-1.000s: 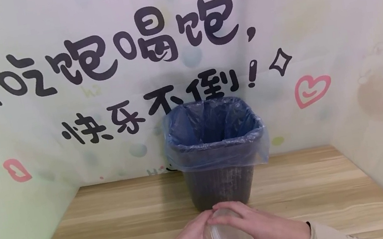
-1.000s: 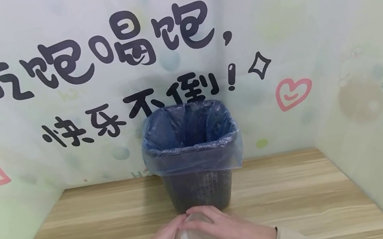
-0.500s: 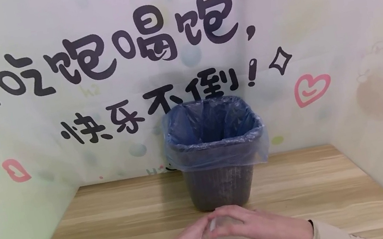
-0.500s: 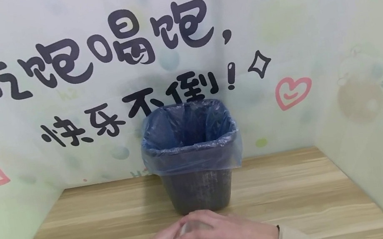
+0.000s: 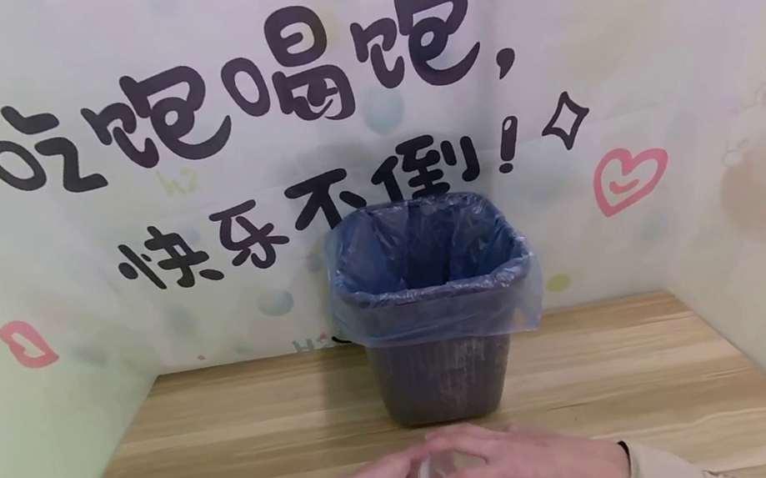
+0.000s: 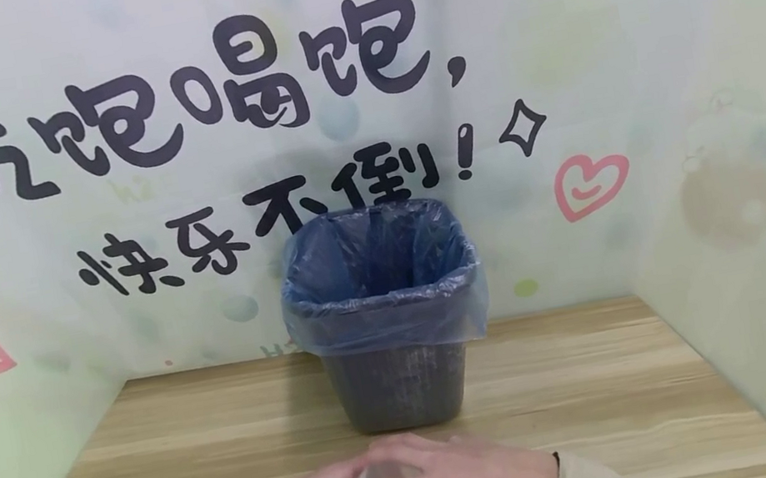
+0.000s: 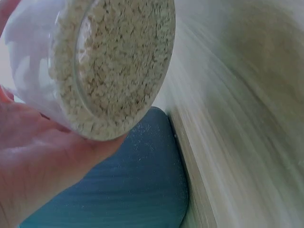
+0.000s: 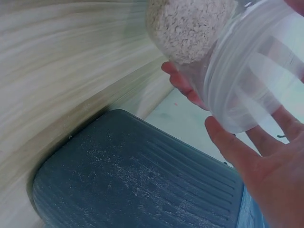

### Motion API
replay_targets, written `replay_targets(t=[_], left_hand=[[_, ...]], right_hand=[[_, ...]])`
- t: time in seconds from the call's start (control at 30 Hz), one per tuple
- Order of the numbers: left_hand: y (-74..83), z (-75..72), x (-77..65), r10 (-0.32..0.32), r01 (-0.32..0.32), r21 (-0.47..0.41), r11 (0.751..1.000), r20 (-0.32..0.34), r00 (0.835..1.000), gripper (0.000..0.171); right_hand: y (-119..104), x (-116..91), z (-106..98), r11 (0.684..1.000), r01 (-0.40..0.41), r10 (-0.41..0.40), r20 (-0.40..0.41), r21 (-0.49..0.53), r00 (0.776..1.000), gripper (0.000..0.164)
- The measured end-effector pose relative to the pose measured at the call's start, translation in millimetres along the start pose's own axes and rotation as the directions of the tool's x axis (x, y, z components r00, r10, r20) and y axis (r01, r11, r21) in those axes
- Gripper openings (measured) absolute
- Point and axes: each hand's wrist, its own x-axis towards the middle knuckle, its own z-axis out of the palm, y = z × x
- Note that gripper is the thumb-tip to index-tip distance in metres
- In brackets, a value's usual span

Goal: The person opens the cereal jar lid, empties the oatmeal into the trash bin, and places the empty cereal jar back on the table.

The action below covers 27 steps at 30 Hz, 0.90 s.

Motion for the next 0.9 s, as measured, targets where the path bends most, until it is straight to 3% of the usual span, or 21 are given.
replay_targets(t=[0.07, 0.17, 0.3, 0.43, 0.5, 0.6, 0.8, 0.9], left_hand=[[-1.4, -1.9, 0.5, -0.020, 0.021, -0.041, 0.999, 0.027, 0.999, 0.084], [-2.1, -5.2, 1.6, -0.019, 0.021, -0.029, 0.999, 0.076, 0.997, 0.076], [-2.4, -10.9, 5.2, 0.026, -0.027, 0.006, 1.000, 0.155, 0.988, 0.074], [-5.1, -16.6, 6.5, 0.043, -0.013, -0.139, 0.990, 0.211, 0.977, 0.073], [-6.2, -18.2, 5.4, 0.016, 0.041, -0.241, 0.970, 0.229, 0.973, 0.072], [-7.1, -19.5, 3.4, -0.005, 0.080, -0.303, 0.950, 0.240, 0.971, 0.072], [-6.8, -18.6, 2.7, 0.004, 0.045, -0.200, 0.979, 0.235, 0.972, 0.054], [-7.2, -17.4, 1.5, -0.023, 0.079, -0.249, 0.965, 0.220, 0.975, 0.064]], right_hand=[[-0.6, -0.1, -0.7, 1.000, 0.004, -0.003, 0.016, -0.030, 1.000, 0.063], [-1.3, -0.6, -1.7, 0.999, -0.002, 0.005, 0.051, -0.047, 0.999, 0.061], [-1.9, -0.3, -3.6, 1.000, -0.015, 0.016, 0.093, -0.019, 0.995, 0.058], [-2.1, 0.9, -4.7, 1.000, -0.011, 0.012, 0.108, -0.008, 0.994, 0.057], [-1.9, 1.6, -4.6, 1.000, -0.010, 0.010, 0.109, 0.004, 0.994, 0.056], [-1.7, 2.6, -4.7, 1.000, -0.002, 0.002, 0.117, 0.004, 0.993, 0.056], [-1.4, 4.8, -4.7, 1.000, 0.018, -0.021, 0.152, 0.025, 0.988, 0.054], [-0.4, 5.1, -2.1, 0.999, 0.045, -0.041, 0.135, -0.030, 0.990, 0.057]])
